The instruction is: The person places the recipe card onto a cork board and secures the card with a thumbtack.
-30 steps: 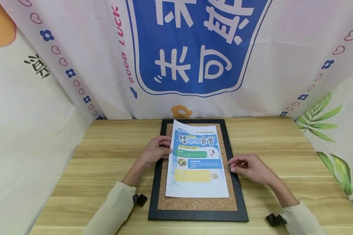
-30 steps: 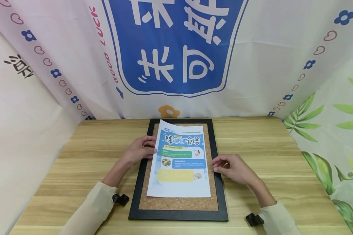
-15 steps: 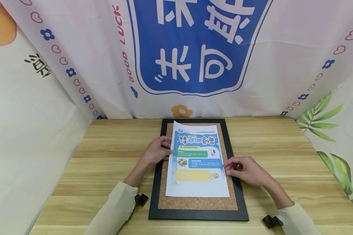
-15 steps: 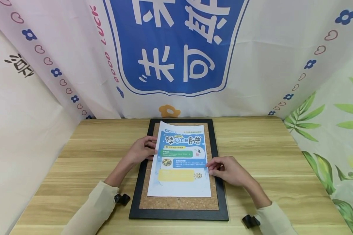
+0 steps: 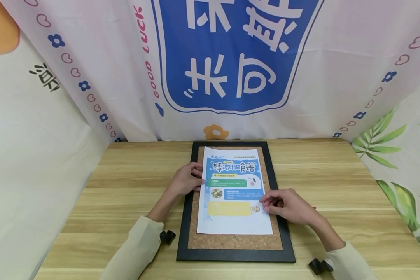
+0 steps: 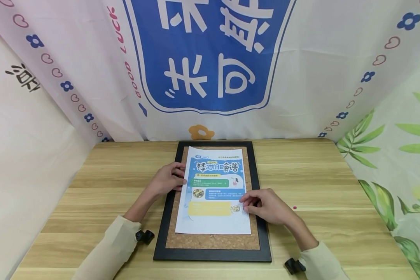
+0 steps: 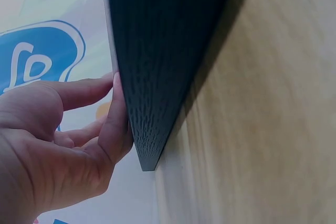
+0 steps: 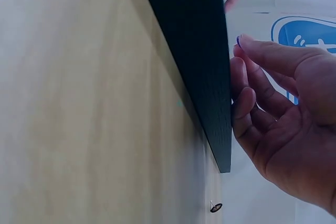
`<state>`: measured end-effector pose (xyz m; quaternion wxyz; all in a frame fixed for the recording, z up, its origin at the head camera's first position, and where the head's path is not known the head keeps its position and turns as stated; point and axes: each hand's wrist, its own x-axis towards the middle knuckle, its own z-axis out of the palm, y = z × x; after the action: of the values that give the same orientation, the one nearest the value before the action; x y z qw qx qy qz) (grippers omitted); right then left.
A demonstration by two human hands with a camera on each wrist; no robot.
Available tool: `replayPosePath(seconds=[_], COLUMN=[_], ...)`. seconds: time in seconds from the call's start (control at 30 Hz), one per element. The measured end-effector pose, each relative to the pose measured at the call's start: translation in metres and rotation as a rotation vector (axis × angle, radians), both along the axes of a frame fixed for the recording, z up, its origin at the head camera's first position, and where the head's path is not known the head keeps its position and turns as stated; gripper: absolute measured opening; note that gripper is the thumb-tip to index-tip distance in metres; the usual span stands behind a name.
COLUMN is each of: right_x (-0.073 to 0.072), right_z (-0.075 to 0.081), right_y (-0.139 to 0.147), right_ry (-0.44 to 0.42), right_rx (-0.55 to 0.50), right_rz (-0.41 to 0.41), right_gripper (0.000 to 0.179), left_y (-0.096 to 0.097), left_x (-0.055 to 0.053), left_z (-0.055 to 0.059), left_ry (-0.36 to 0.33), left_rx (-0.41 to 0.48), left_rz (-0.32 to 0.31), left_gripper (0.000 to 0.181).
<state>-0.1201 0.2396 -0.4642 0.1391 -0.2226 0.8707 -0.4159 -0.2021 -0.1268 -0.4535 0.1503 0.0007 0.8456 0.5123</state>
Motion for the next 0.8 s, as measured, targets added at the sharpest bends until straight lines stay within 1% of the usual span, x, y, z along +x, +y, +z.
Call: replayPosePath(seconds=[0.17,0.47,0.8], right_x=[0.002,0.008,0.014], right_z=[0.0,0.001,0.001], right_y=[-0.002,-0.006,-0.01], right_ry=[0.004,-0.025,-0.041], right_rx=[0.007,0.008,0.016], right_rz=[-0.007,0.003,0.014], right_gripper=[0.014,0.016,0.015], left_y=[0.0,0.001,0.002], left_x=[0.0,0.0,0.001], left_z=[0.0,-0.001,0.0], left_ry=[0.0,0.014,0.023], left_rx=[0.001,-0.022,-0.036], left_rz=[-0.001,-0.003,-0.012], left_gripper=[0.055,0.056,0.056])
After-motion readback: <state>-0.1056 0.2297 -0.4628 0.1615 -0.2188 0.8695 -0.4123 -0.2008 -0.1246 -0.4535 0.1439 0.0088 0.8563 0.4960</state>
